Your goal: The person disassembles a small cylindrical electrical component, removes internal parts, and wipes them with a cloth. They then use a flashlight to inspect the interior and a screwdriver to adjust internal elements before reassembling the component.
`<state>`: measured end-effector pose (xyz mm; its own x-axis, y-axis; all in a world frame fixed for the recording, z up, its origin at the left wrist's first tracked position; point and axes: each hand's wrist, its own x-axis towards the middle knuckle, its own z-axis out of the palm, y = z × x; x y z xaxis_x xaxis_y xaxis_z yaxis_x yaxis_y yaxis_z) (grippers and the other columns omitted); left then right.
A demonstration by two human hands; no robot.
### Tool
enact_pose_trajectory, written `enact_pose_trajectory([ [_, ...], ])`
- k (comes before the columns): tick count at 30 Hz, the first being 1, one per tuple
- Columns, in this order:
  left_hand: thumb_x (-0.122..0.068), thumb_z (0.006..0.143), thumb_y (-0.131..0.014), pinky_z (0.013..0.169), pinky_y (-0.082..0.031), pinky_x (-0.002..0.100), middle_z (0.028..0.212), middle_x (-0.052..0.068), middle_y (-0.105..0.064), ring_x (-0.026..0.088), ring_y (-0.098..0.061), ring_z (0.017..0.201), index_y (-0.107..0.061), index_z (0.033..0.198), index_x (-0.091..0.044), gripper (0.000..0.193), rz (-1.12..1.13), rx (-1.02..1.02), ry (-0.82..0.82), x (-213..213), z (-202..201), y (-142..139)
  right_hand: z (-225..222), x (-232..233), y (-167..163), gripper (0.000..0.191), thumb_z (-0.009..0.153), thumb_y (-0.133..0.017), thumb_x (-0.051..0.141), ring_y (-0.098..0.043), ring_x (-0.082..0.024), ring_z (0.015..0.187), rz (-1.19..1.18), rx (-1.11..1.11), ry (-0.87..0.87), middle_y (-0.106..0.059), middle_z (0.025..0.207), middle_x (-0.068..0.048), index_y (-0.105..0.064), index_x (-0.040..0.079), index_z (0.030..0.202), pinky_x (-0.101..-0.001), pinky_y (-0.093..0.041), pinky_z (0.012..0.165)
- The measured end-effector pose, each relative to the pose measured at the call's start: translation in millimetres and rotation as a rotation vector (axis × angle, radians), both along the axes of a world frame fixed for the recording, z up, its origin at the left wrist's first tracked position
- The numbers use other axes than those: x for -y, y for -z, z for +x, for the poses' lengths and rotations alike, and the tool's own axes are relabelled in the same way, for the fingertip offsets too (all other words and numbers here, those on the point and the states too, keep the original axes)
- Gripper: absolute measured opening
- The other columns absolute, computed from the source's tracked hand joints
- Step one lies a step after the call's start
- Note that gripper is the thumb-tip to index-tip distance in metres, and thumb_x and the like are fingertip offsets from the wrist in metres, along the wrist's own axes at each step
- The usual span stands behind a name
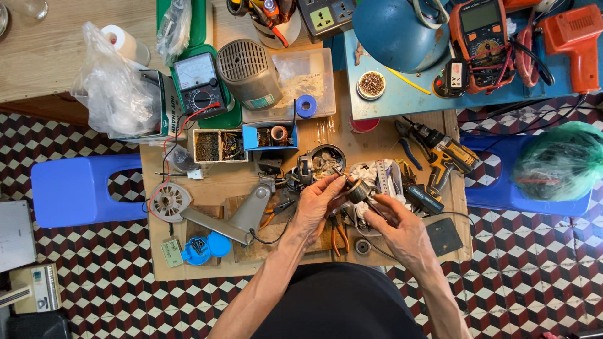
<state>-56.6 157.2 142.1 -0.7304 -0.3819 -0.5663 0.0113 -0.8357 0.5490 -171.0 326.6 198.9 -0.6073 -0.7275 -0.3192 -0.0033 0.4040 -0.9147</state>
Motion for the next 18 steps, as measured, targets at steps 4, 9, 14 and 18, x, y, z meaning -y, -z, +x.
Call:
enact_pose_trajectory([
  [4, -0.018, 0.097, -0.07, 0.093, -0.06, 0.029, 0.108, 0.007, -0.076, 0.014, -0.073, 0.099, -0.07, 0.113, -0.003, 0.023, 0.074, -0.063, -0.089, 0.4, 2.8, 6.4, -2.2, -28.4, 12.5, 0.035, 0.094, -0.067, 0.024, -0.065, -0.012, 0.068, 0.206, 0.19, 0.163, -0.077, 0.081, -0.008, -0.074, 0.003, 0.121, -0.0247, -0.055, 0.06],
  [9, -0.017, 0.097, -0.071, 0.093, -0.06, 0.028, 0.107, 0.007, -0.076, 0.013, -0.072, 0.098, -0.071, 0.112, -0.003, 0.02, 0.084, -0.063, -0.098, -1.4, 6.5, 7.3, -2.9, -35.6, 17.8, 0.031, 0.096, -0.066, 0.024, -0.062, -0.01, 0.066, 0.226, 0.117, 0.149, -0.073, 0.077, -0.006, -0.076, 0.004, 0.117, -0.0237, -0.053, 0.058],
  [14, -0.018, 0.095, -0.072, 0.089, -0.059, 0.027, 0.105, 0.007, -0.076, 0.012, -0.072, 0.094, -0.073, 0.112, -0.003, 0.022, 0.005, -0.063, -0.118, -2.0, 6.9, 7.8, 4.9, -34.7, 13.4, 0.031, 0.095, -0.066, 0.025, -0.061, -0.01, 0.063, 0.222, 0.117, 0.144, -0.07, 0.073, -0.005, -0.077, 0.005, 0.115, -0.0236, -0.051, 0.054],
  [18, -0.02, 0.098, -0.072, 0.086, -0.058, 0.026, 0.105, 0.008, -0.076, 0.013, -0.071, 0.092, -0.073, 0.114, -0.002, 0.024, -0.005, -0.09, -0.136, -4.1, 7.0, 7.1, 11.6, -32.6, 12.2, 0.032, 0.094, -0.066, 0.027, -0.061, -0.009, 0.061, 0.246, 0.155, 0.13, -0.071, 0.073, -0.003, -0.075, 0.005, 0.116, -0.0232, -0.052, 0.052],
])
